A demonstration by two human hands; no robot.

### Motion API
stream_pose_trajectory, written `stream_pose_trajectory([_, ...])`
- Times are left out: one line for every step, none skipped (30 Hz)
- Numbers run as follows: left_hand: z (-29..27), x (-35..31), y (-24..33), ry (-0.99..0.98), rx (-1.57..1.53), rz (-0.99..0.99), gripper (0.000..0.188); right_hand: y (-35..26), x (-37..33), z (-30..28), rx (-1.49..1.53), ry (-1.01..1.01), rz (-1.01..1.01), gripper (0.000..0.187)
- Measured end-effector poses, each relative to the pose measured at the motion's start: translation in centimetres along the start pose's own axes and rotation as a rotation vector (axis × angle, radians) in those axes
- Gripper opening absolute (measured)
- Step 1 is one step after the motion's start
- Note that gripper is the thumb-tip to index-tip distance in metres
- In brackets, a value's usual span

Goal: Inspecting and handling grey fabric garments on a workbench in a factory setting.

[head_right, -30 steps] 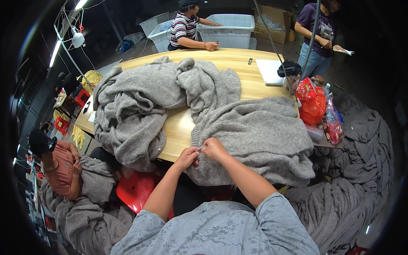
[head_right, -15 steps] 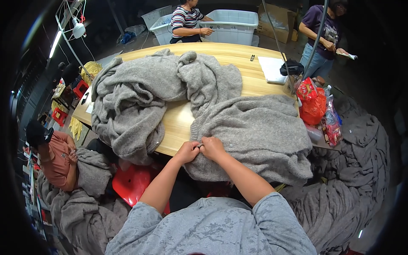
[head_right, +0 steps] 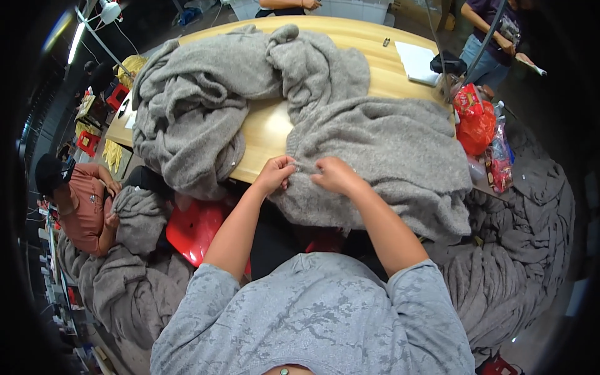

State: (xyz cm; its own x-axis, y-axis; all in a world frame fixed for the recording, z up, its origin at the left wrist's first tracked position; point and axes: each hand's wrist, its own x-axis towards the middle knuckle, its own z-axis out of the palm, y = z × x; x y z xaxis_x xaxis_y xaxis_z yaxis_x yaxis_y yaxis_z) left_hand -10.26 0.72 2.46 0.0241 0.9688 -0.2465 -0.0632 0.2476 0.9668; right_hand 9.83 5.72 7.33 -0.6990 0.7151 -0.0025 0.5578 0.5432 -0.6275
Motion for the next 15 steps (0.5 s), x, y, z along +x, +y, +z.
stream_pose_trajectory([-0.1,-0.1,-0.1,-0.008,-0.009,0.009,0.004,0.2,-1.7,-1.1,-0.064,0.009,0.037,0.027])
stream_pose_trajectory([-0.2,-0.2,-0.1,-0.023,-0.021,0.019,0.005,0.4,-3.3,-2.2,-0.146,0.012,0.076,0.028])
stream_pose_trajectory([-0.1,-0.3,0.0,-0.017,-0.043,0.007,0.004,0.7,-4.5,-3.2,-0.148,0.001,0.104,0.028])
stream_pose_trajectory([0.0,-0.5,0.3,-0.028,-0.045,0.017,0.004,1.1,-5.6,-4.1,-0.114,0.027,0.162,0.028])
stream_pose_trajectory([0.3,-0.5,0.8,-0.038,0.013,0.029,0.008,1.3,-6.4,-4.6,-0.113,0.045,0.255,0.028])
stream_pose_trajectory([0.8,-0.6,1.4,-0.058,0.084,0.0,0.011,1.5,-6.8,-5.0,-0.078,0.066,0.234,0.028])
stream_pose_trajectory([1.0,-0.4,2.4,-0.057,0.254,-0.061,0.023,1.7,-7.2,-5.2,0.031,0.077,0.25,0.029])
stream_pose_trajectory([1.7,-0.3,3.3,-0.065,0.252,-0.019,0.023,1.9,-7.3,-5.3,0.108,0.068,0.307,0.03])
stream_pose_trajectory([2.3,-0.1,4.3,-0.066,0.523,0.219,0.027,1.9,-7.3,-5.2,0.144,0.091,0.264,0.03])
stream_pose_trajectory([3.0,0.0,5.1,-0.06,0.791,0.459,0.032,2.0,-7.2,-5.1,0.191,0.096,0.276,0.031])
stream_pose_trajectory([3.9,0.4,5.8,-0.124,0.799,0.437,0.035,2.0,-7.1,-5.0,0.208,0.086,0.32,0.031])
stream_pose_trajectory([4.7,0.6,6.2,-0.116,0.804,0.434,0.035,2.0,-7.0,-5.0,0.241,0.095,0.276,0.031])
stream_pose_trajectory([5.4,0.8,6.4,-0.195,0.853,0.496,0.033,2.1,-6.9,-5.0,0.241,0.104,0.264,0.031])
stream_pose_trajectory([6.0,0.9,6.4,-0.275,0.9,0.557,0.03,2.1,-6.8,-5.0,0.224,0.099,0.274,0.031])
stream_pose_trajectory([6.2,1.2,6.4,-0.265,0.904,0.554,0.03,2.2,-6.8,-4.9,0.241,0.107,0.242,0.031])
